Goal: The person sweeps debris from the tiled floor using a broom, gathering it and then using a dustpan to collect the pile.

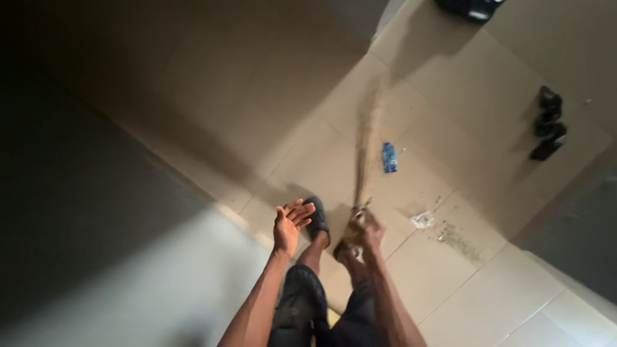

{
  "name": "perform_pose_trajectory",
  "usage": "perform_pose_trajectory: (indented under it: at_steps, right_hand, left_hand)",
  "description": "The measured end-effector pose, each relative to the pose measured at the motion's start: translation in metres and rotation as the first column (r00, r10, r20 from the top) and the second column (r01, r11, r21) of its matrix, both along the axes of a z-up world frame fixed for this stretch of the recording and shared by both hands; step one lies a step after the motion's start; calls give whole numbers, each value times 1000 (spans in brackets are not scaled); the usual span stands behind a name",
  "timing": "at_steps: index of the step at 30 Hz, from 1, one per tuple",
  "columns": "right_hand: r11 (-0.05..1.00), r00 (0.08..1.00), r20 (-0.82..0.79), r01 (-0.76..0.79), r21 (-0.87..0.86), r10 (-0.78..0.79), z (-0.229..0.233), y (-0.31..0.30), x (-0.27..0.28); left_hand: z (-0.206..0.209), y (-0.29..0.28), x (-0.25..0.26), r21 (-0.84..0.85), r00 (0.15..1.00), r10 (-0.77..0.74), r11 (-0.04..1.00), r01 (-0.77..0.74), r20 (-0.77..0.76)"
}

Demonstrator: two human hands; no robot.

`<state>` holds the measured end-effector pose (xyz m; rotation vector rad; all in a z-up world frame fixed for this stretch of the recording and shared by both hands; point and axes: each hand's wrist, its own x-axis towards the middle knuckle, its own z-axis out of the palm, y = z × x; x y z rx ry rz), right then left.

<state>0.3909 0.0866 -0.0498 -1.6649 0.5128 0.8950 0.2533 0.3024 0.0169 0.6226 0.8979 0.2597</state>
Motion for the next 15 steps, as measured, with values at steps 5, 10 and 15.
perform_pose_trajectory:
  at_steps: [5, 10, 15]
  right_hand:
    - [977, 972, -104, -207, 43, 211, -13, -6, -5]
    - [997, 993, -119, 27, 66, -19, -55, -23, 32]
    - [957, 962, -95, 265, 116, -255, -49, -54, 73]
  left_hand:
    - [-6, -34, 35, 25, 999, 16, 1000, -17, 49]
    - [-10, -63, 55, 48, 998, 6, 999, -9, 64]
    - [-14, -71, 62, 20, 998, -13, 1000, 12, 58]
